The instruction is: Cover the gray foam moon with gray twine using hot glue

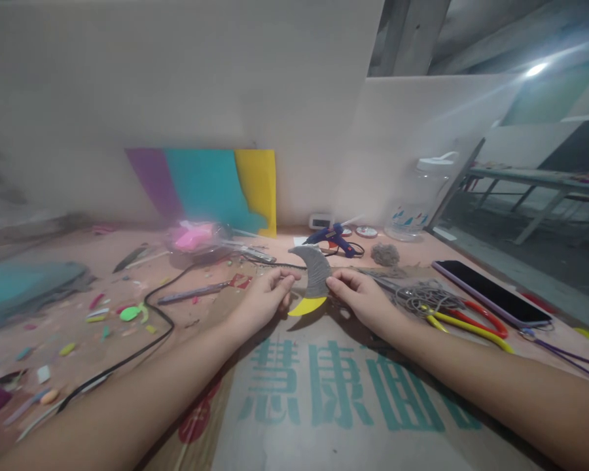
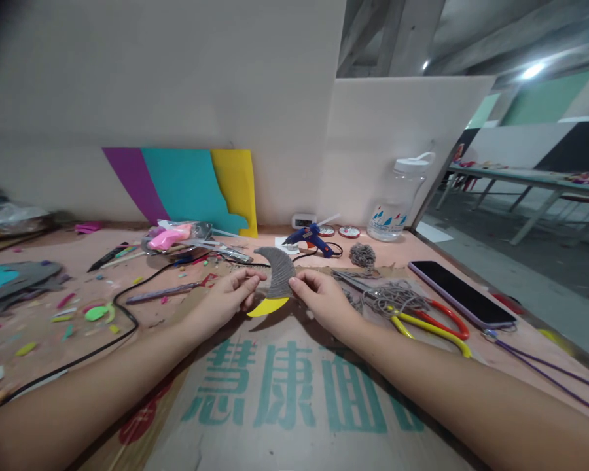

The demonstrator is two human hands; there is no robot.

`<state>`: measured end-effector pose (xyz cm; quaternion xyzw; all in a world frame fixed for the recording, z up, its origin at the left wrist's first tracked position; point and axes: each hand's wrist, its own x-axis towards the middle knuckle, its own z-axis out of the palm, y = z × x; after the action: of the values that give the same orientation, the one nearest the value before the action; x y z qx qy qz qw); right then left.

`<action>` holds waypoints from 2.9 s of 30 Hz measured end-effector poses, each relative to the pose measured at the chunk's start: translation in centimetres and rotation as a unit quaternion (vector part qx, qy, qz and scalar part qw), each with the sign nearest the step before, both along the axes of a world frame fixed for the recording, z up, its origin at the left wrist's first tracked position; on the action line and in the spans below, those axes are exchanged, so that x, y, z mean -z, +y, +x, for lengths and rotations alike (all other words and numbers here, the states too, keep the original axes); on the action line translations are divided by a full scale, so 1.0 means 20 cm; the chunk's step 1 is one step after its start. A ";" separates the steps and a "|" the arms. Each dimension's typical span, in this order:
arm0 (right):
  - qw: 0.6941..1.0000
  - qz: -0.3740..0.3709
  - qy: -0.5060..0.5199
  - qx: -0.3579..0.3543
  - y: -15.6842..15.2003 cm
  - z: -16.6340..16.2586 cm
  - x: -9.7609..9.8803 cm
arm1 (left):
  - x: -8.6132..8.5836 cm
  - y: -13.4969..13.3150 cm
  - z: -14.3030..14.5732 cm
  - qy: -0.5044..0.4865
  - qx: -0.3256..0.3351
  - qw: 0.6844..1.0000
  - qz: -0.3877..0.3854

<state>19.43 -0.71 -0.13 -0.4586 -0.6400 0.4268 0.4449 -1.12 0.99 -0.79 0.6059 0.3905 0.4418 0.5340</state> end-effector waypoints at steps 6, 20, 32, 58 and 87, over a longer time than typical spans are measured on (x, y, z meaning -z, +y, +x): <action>1.000 0.009 -0.011 0.003 0.00 0.00 -0.01 | 0.01 0.01 0.00 -0.006 -0.026 0.998 0.055; 0.994 0.050 -0.100 -0.016 -0.02 -0.02 -0.05 | -0.02 -0.02 0.00 0.159 0.000 0.983 0.094; 0.994 0.040 -0.095 -0.029 -0.02 -0.02 -0.03 | -0.01 -0.01 -0.02 0.092 -0.051 0.994 0.024; 0.973 0.164 -0.159 0.021 -0.02 0.00 -0.06 | -0.03 -0.01 -0.02 0.142 -0.040 0.986 0.072; 0.966 0.196 -0.167 -0.015 0.00 0.00 -0.06 | -0.03 -0.03 -0.01 0.159 0.011 0.986 0.048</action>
<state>19.45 -0.75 0.97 -0.4168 -0.7834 0.2170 0.4066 -1.34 0.49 -0.13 0.6980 0.4416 0.3523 0.4402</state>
